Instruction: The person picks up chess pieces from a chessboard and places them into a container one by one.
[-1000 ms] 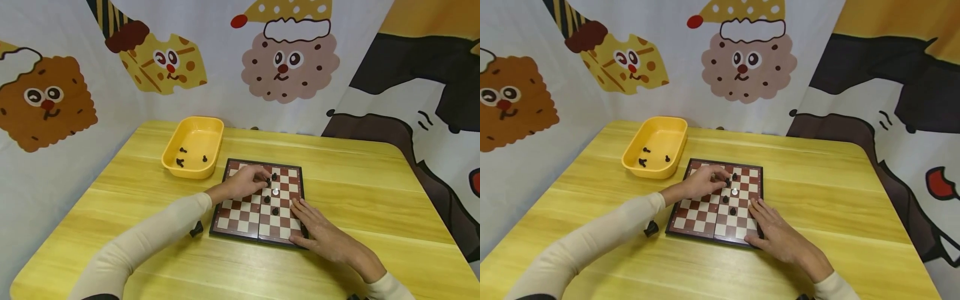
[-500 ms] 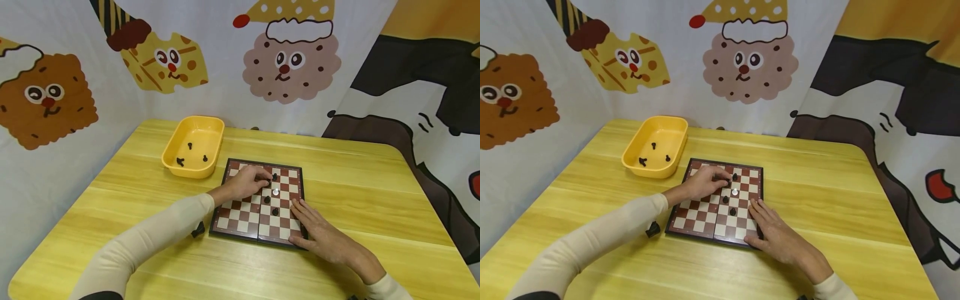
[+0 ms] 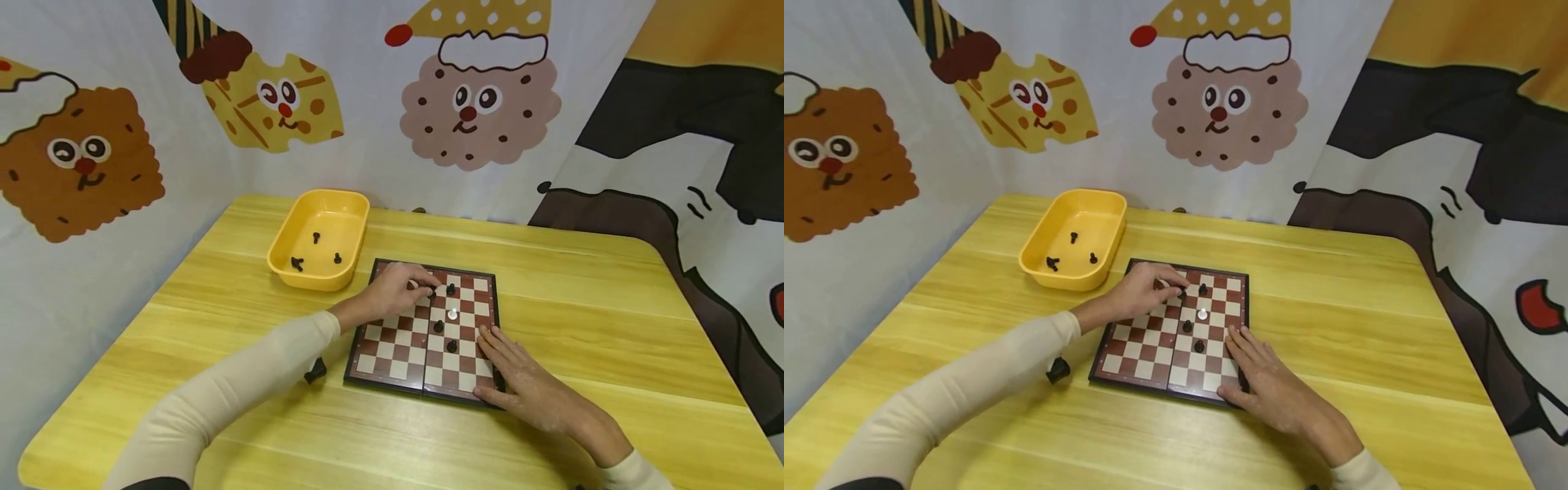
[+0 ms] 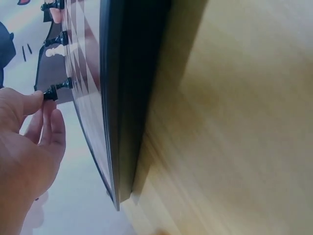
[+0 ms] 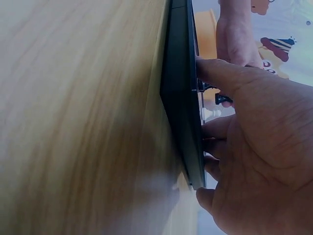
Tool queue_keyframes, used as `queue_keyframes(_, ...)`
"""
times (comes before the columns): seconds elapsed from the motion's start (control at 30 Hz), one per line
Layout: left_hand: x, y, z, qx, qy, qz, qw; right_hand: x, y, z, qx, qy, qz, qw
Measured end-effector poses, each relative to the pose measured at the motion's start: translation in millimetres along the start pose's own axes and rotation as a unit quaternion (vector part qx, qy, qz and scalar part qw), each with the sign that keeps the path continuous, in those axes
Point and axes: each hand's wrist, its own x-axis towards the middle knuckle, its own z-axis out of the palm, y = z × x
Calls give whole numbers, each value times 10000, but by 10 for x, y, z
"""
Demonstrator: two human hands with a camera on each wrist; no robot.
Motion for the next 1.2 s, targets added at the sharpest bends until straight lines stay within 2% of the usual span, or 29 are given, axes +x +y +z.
queue_keyframes(0.2,-23,-16,-90,42,23,-36,10000,1,0,-6,0,12,0,10000)
queue_keyframes(0.43,-80,-39,-264,-44,4,-169,9998,19,1,-4,-15,-94,127,9999)
queue_keyframes(0.73,-158,-69,-494,-140,193,-397,9989,10,-8,-4,-11,-88,71,9999)
queue_keyframes(0.83,-187,-88,-616,2,388,-424,9983,12,-10,0,-16,-86,72,9999)
queue_keyframes(1.03,-233,-138,-872,157,1079,-453,9930,17,-10,6,14,-89,149,9998)
queue_keyframes(1.2,-284,-191,-1007,125,1274,-498,9905,11,-3,17,22,-53,75,10000)
